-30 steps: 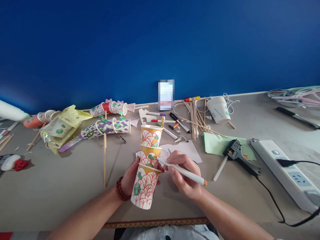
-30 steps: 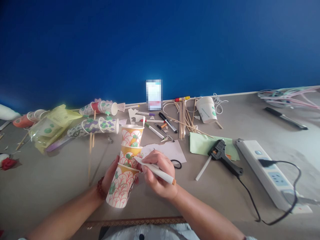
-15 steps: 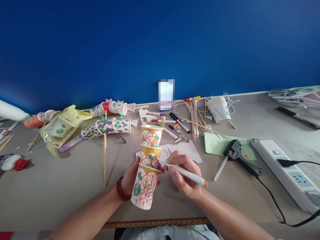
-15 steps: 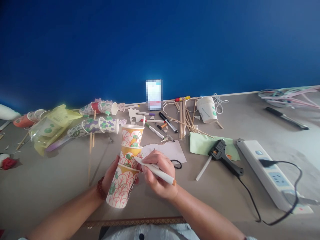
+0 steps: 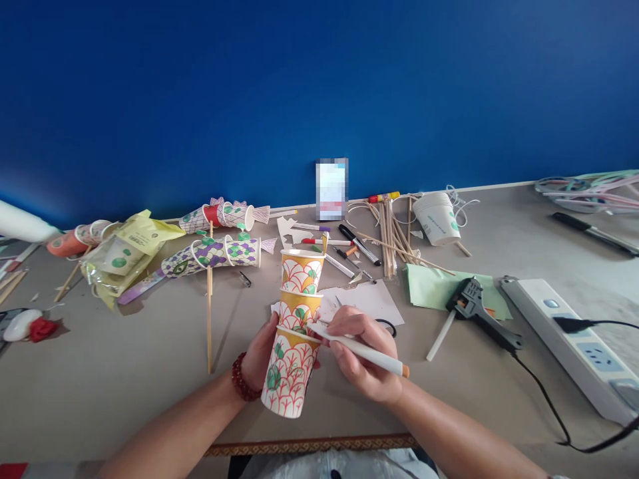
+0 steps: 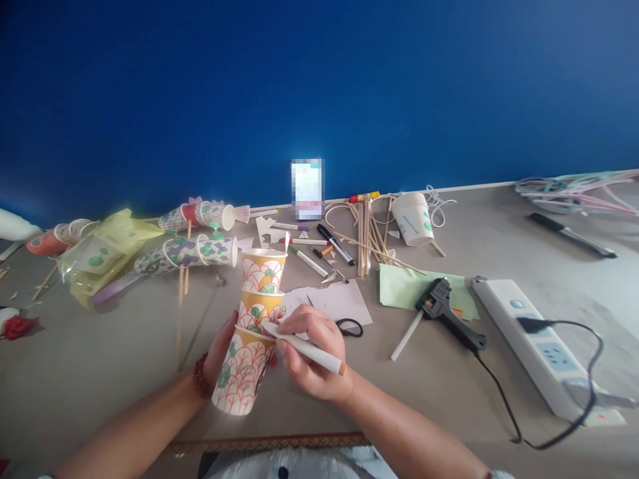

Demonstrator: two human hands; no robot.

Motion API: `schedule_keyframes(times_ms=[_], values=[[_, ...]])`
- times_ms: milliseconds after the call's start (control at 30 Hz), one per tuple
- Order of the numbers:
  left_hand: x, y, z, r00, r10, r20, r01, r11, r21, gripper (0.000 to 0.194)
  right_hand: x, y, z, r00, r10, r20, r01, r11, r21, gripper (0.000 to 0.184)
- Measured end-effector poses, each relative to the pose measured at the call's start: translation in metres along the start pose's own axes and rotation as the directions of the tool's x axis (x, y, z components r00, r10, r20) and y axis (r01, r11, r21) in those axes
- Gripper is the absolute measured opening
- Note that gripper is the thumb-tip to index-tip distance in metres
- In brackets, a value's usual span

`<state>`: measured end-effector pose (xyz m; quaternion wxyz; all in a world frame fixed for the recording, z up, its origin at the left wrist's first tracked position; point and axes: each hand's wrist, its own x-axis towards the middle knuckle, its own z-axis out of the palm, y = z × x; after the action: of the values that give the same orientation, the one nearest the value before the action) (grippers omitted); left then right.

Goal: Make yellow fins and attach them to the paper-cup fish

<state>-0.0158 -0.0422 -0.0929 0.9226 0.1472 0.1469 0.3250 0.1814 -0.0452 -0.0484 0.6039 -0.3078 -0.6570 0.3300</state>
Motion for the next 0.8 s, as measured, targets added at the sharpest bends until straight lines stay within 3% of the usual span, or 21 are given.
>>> schedule_keyframes(times_ms=[200, 367, 533, 667, 800], values=[[-0.001, -0.002, -0.008, 0.998, -0.048, 0.039, 0.048, 0.999, -0.011, 0.064, 0.000, 0.000, 0.000, 0.999, 0.026, -0.033, -0.027, 1.000, -0.016, 0.010], [0.001, -0.002, -0.003, 1.000, 0.013, -0.025, -0.013, 1.000, -0.003, 0.062, 0.001, 0.000, 0.000, 1.000, -0.024, 0.015, 0.024, 1.000, -0.009, 0.013], [0.000, -0.001, -0.002, 1.000, -0.026, -0.010, 0.026, 0.999, 0.025, 0.062, 0.000, 0.000, 0.000, 1.000, 0.001, -0.025, -0.001, 1.000, -0.020, 0.013], [0.000, 0.000, -0.001, 1.000, 0.001, -0.023, -0.001, 1.000, 0.006, 0.060, 0.001, 0.000, 0.000, 0.999, -0.034, 0.011, 0.034, 0.999, -0.003, 0.015], [0.000, 0.002, 0.004, 1.000, -0.021, 0.012, 0.021, 1.000, 0.017, 0.061, 0.001, 0.000, -0.001, 0.999, 0.019, -0.039, -0.020, 1.000, -0.022, 0.011]])
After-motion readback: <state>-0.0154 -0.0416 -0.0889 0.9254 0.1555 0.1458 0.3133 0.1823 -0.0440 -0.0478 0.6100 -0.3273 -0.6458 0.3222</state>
